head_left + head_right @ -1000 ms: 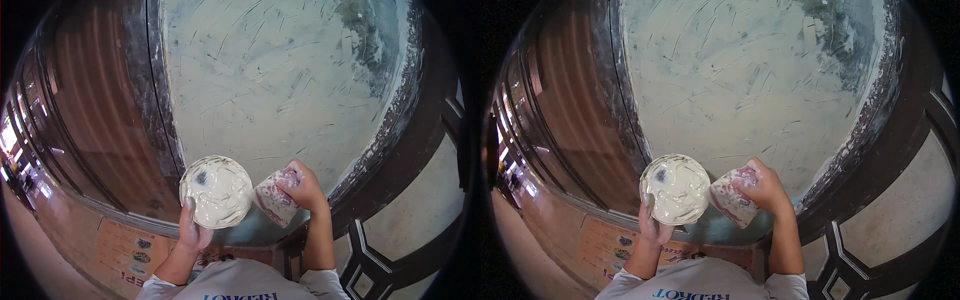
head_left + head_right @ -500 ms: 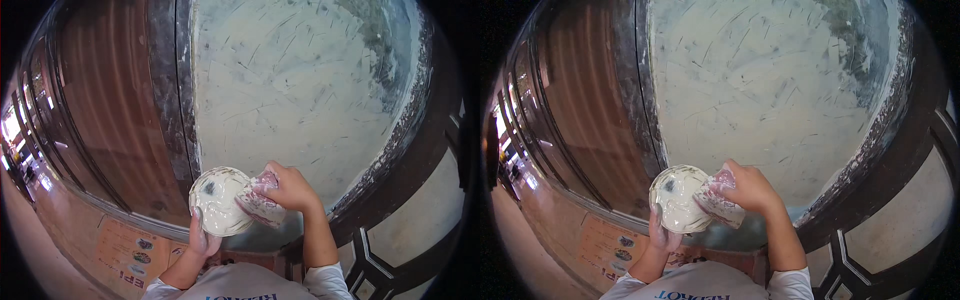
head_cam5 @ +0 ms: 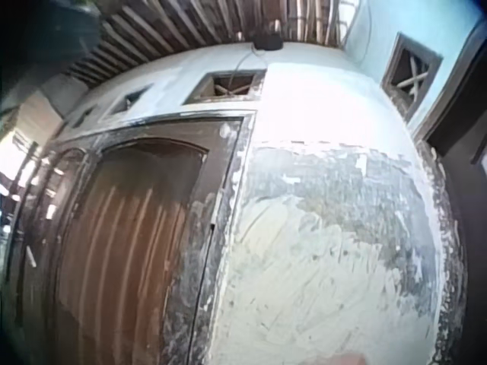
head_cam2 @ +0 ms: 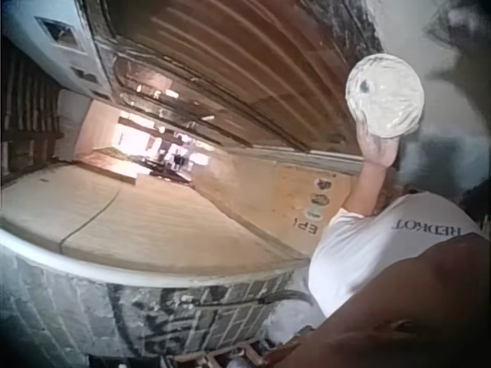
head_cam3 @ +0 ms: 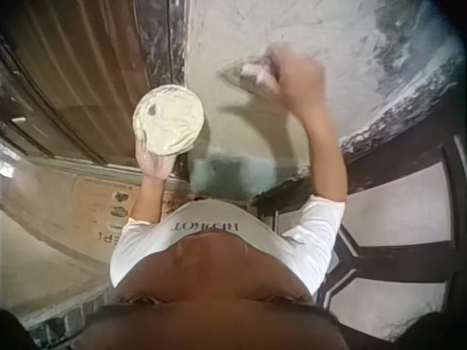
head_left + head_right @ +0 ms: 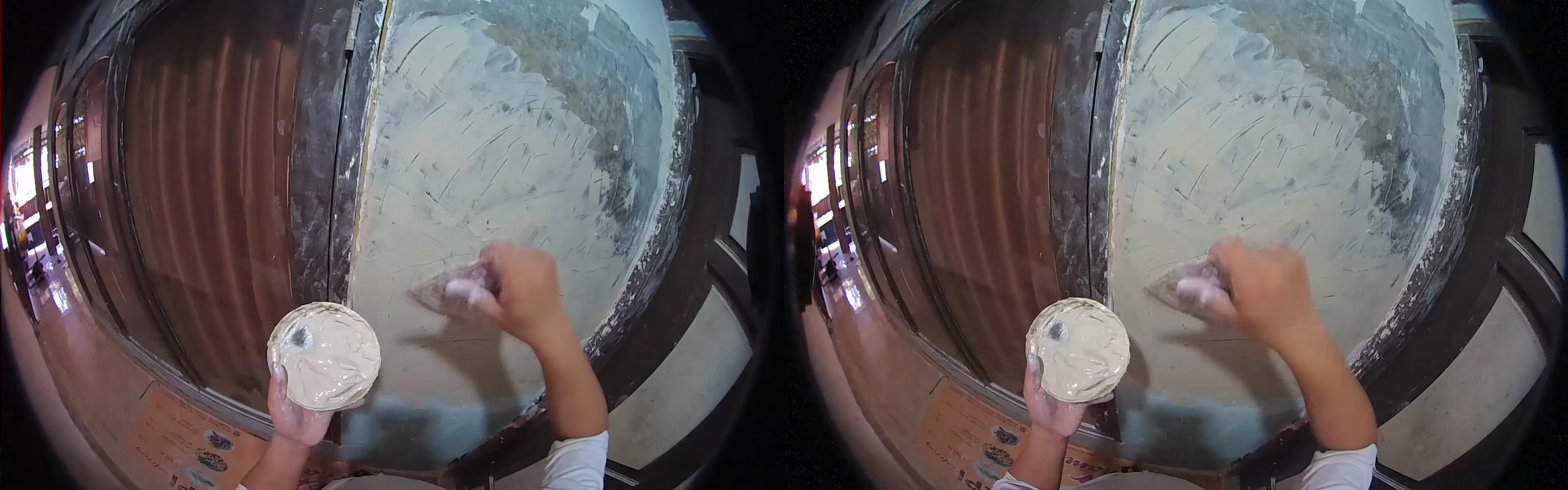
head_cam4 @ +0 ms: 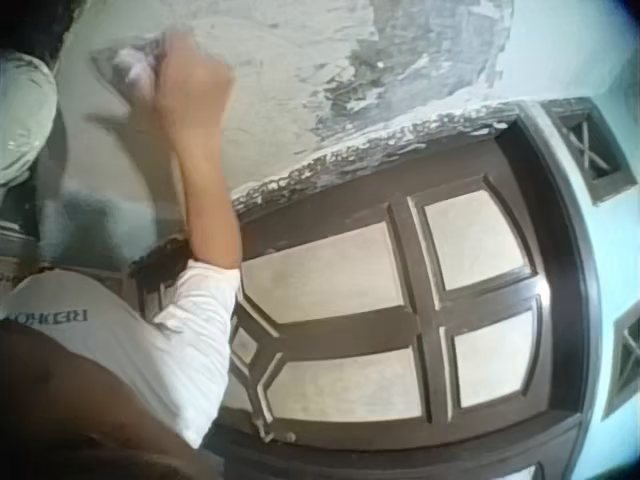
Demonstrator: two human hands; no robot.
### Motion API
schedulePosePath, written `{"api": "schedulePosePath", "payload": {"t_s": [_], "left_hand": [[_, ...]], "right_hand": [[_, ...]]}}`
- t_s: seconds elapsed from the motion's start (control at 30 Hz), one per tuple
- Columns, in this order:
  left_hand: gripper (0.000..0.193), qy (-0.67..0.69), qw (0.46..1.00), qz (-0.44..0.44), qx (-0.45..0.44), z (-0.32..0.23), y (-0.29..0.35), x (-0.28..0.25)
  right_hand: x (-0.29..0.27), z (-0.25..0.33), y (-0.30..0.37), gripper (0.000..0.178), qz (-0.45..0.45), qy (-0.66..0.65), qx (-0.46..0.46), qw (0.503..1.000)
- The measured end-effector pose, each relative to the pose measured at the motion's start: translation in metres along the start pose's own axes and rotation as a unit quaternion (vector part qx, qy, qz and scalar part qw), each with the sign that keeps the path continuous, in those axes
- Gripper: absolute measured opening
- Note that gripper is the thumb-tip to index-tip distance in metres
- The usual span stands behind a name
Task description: The person applies a putty-like substance to a wall using a plastic spreader, loading the spreader from a container held in the other hand.
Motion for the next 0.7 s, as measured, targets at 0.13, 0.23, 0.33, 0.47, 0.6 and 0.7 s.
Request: {"api": "schedulePosePath", "payload": {"t_s": [0.13, 0.23, 0.33, 0.47, 0.6, 0.7], "left_hand": [[0.068, -0.088, 0.993, -0.076, -0.004, -0.001, 0.002, -0.010], [0.068, -0.060, 0.991, -0.101, -0.060, 0.014, 0.010, -0.023], [0.068, -0.078, 0.983, -0.125, -0.107, 0.020, 0.022, -0.037], [0.069, -0.089, 0.974, -0.161, -0.131, 0.017, 0.035, -0.054], [0.067, -0.092, 0.967, -0.186, -0.145, 0.015, 0.036, -0.072], [0.065, -0.095, 0.972, -0.156, -0.145, 0.011, 0.034, -0.080]], "right_hand": [[-0.046, -0.030, -0.085, 0.044, -0.137, 0.040, 0.076, 0.987], [-0.068, -0.059, -0.142, 0.048, -0.203, 0.129, 0.051, 0.969], [-0.068, -0.074, -0.187, 0.052, -0.174, 0.189, 0.096, 0.962], [-0.057, -0.067, -0.216, 0.051, -0.165, 0.213, 0.091, 0.959], [-0.063, -0.088, -0.226, 0.057, -0.125, 0.264, 0.113, 0.950], [-0.088, -0.098, -0.227, 0.058, -0.212, 0.215, 0.146, 0.942]]}}
Point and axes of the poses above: each hand's wrist, its own y-axis away from the middle knuckle, its own x-axis out of the palm, z = x × y, the point moved 5 cm from there along -y, towards the middle knuckle, and after that the axes turned 6 degrees about -y, right-handed, at the moved point
